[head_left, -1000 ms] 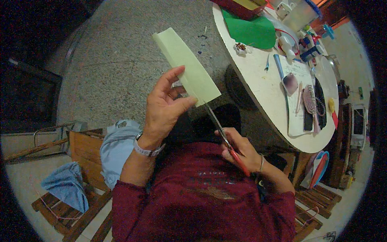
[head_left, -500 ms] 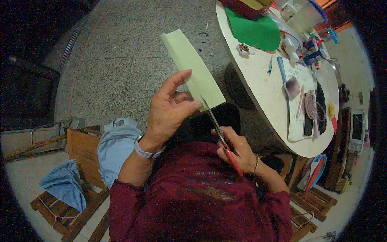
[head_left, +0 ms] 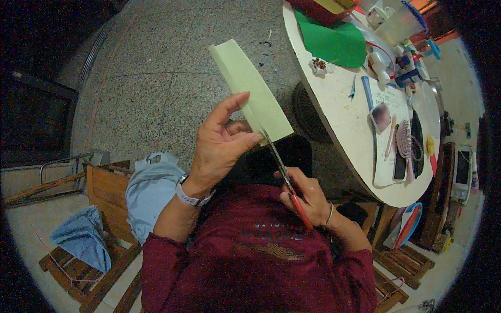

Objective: The person uses scissors to cut small pieces from a white paper strip and places them into a gold tray. They then fold a larger sheet of light green paper and cut it into strips using the scissors.

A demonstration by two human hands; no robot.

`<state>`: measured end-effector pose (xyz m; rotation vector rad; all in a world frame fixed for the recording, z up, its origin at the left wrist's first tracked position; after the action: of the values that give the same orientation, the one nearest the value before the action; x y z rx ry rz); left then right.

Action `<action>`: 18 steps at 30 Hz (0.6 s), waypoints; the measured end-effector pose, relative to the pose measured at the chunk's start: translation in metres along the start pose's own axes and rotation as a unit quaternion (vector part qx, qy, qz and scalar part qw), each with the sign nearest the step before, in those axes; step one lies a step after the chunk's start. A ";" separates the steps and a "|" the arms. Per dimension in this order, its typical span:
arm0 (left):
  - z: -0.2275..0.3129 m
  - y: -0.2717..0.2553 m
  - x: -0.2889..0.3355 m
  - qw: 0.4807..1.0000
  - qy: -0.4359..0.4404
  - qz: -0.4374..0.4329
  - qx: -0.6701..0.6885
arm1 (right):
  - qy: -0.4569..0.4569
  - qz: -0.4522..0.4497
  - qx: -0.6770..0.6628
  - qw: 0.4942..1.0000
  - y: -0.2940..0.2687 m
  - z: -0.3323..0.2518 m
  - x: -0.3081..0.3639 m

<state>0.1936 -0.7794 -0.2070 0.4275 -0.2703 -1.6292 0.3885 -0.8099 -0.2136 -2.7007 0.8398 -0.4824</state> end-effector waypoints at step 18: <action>-0.005 0.004 -0.001 1.000 -0.009 -0.004 -0.005 | 0.013 -0.007 0.007 1.000 0.000 0.008 0.006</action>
<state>0.1995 -0.7787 -0.2097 0.4075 -0.2752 -1.6427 0.3962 -0.8121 -0.2194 -2.6951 0.8231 -0.5267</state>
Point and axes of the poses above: each hand's wrist, its own x-axis away from the middle knuckle, its own y-axis out of the palm, z = x × y, the point moved 6 cm from there along -x, towards the middle knuckle, and after that the axes turned 11 degrees about -z, right-handed, at the moved point
